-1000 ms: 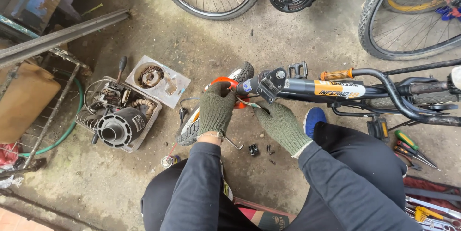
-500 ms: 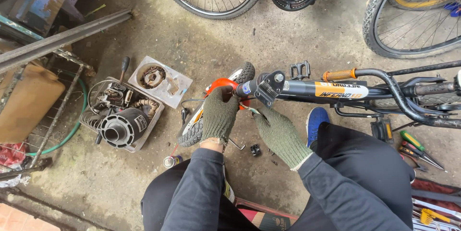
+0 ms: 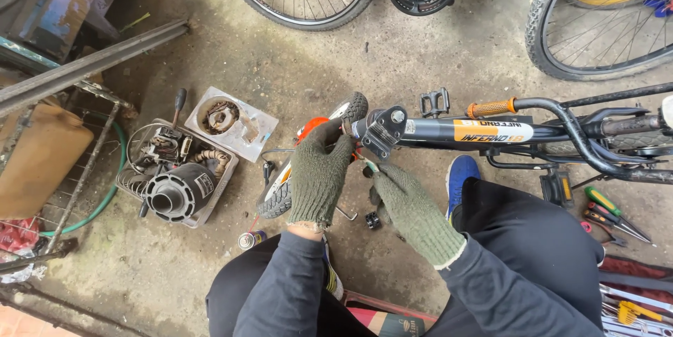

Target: The person sits on the ground with a bicycle across their lap and uses a small brush to apply a substance along the handlebar. They then slide an orange handlebar grip onto the bar and work it into place by hand.

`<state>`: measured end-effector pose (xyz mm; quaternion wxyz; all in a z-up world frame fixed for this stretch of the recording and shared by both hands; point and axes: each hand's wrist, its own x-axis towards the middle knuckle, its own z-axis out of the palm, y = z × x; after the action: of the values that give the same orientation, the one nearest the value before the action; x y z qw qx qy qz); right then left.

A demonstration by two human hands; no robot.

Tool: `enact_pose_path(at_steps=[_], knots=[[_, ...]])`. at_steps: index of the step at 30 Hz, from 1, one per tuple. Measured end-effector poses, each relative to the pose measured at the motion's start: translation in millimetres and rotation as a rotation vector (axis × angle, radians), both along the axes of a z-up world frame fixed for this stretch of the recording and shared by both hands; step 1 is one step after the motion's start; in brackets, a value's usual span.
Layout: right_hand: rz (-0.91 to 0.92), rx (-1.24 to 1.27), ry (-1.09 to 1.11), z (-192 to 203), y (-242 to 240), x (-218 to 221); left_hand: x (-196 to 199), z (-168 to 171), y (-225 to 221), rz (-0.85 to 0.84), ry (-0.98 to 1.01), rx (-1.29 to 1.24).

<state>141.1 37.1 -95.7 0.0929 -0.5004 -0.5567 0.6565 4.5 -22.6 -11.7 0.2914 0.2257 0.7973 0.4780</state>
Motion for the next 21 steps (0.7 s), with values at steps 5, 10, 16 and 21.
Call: enact_pose_path(at_steps=[5, 10, 16, 21], knots=[[-0.129, -0.456, 0.222, 6.3, -8.5, 5.5, -1.9, -13.1, -4.2, -0.021, -0.038, -0.065], [-0.082, -0.514, 0.254, -1.4, -6.9, 11.7, 1.7, -13.7, -3.8, -0.016, -0.023, -0.094], [-0.053, -0.579, 0.383, 21.0, 11.5, 15.1, 10.4, 16.2, -0.7, 0.042, -0.027, -0.001], [-0.106, -0.475, 0.331, 0.6, -3.1, 7.6, 2.7, -14.7, -0.5, 0.045, -0.015, -0.007]])
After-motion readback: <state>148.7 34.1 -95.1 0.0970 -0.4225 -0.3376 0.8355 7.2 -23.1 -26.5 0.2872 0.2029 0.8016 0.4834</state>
